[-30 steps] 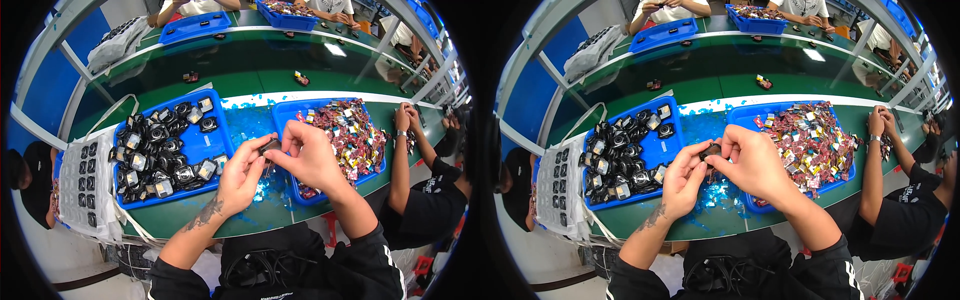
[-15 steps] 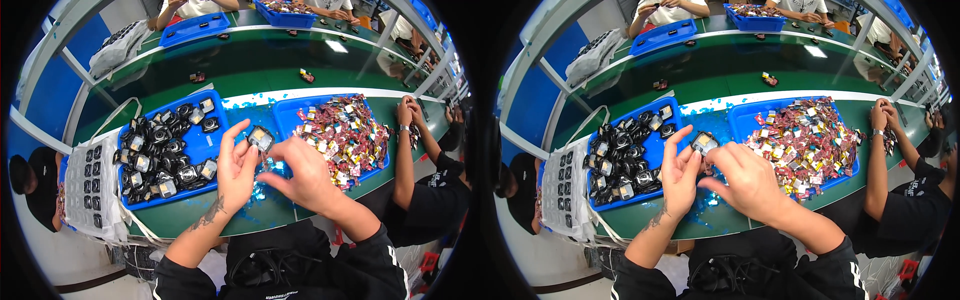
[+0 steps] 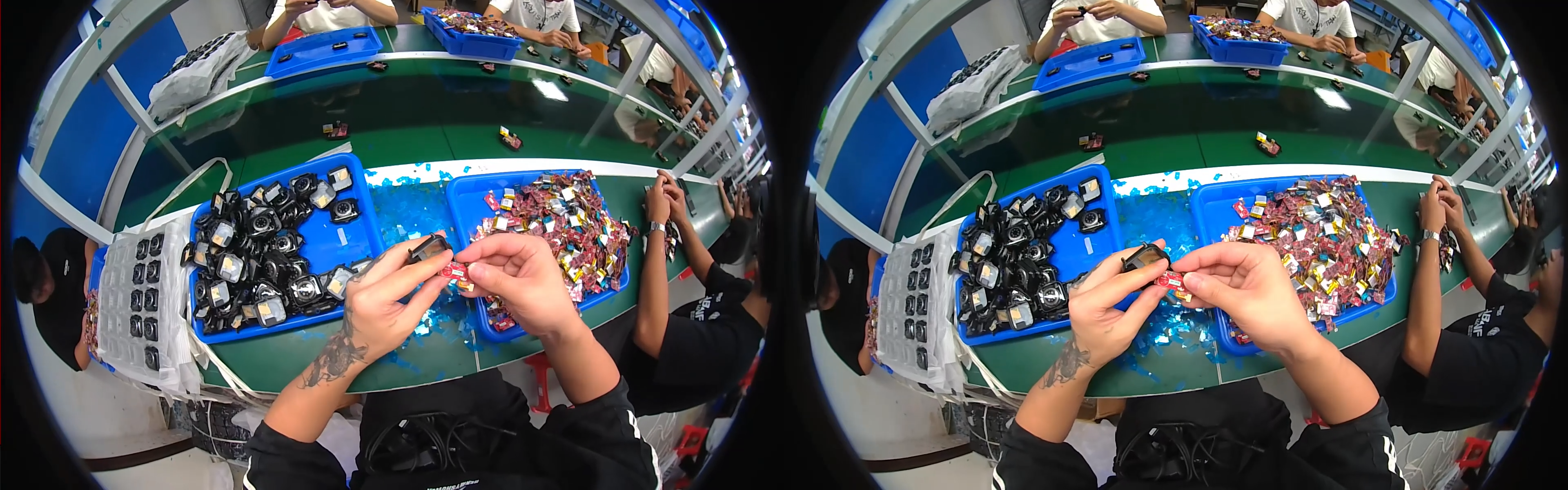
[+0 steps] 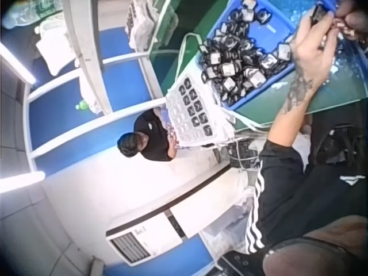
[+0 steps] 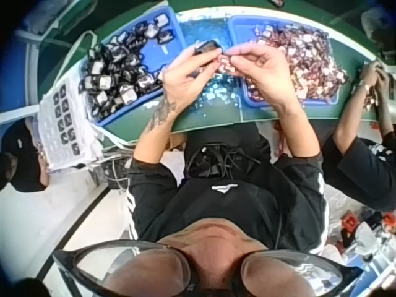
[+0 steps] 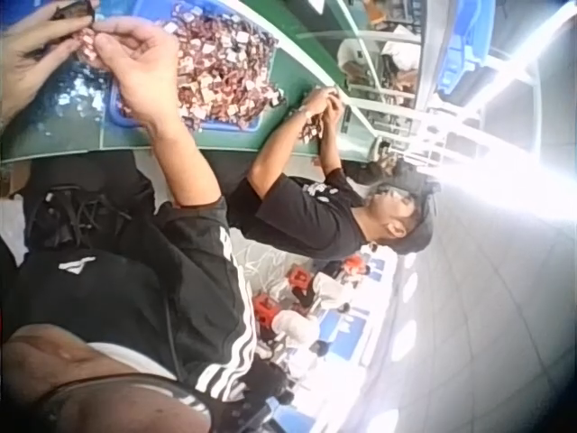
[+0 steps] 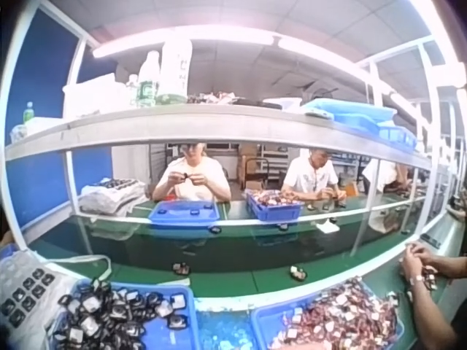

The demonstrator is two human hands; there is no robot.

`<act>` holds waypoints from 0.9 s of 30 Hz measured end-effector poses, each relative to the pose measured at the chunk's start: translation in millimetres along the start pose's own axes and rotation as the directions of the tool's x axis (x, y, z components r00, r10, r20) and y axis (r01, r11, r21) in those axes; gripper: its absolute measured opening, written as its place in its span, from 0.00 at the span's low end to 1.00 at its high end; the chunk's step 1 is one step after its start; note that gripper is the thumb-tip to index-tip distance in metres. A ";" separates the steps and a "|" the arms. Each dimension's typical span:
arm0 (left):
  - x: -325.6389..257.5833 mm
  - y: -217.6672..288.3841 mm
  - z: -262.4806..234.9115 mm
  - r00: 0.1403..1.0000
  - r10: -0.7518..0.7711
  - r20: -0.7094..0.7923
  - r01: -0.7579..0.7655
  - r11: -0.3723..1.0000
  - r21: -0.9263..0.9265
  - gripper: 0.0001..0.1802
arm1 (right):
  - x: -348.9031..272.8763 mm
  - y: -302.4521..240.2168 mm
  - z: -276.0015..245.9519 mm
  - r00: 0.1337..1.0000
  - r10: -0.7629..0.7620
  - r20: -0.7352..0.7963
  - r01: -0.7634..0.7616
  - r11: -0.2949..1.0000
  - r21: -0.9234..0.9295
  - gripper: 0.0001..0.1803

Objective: The recorder is assembling small electronic components at a factory workstation.

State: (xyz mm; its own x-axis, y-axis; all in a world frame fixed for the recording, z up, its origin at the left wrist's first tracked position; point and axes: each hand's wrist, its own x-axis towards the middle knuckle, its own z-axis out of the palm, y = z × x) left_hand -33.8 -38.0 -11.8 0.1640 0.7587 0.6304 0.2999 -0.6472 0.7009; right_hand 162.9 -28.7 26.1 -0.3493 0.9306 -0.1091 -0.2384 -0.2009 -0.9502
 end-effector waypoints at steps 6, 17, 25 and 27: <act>1.4 2.9 2.6 0.999 0.038 -0.006 -0.037 0.998 0.053 0.15 | 1.1 2.0 -9.1 0.998 0.027 0.062 -0.028 1.000 0.001 0.07; -5.2 -2.5 7.8 0.804 -0.489 0.338 0.594 0.636 -0.492 0.09 | -8.5 12.3 -2.2 0.967 -0.253 -0.012 0.233 0.907 -0.351 0.09; -4.9 4.5 13.9 0.854 -0.454 0.255 0.510 0.632 -0.583 0.20 | -1.3 29.8 2.4 0.905 -0.412 -0.107 0.312 0.813 -0.492 0.13; -4.9 3.9 14.9 0.856 -0.445 0.264 0.509 0.634 -0.582 0.20 | -0.4 32.3 2.4 0.892 -0.433 -0.134 0.328 0.821 -0.467 0.13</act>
State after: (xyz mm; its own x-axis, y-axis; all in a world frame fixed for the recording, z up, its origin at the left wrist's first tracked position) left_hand -19.4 -43.1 -17.1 0.2546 0.9569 0.1396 -0.2730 -0.0674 0.9597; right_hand 153.2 -36.2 -3.8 -0.0869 0.9576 0.2747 0.1124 0.2834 -0.9524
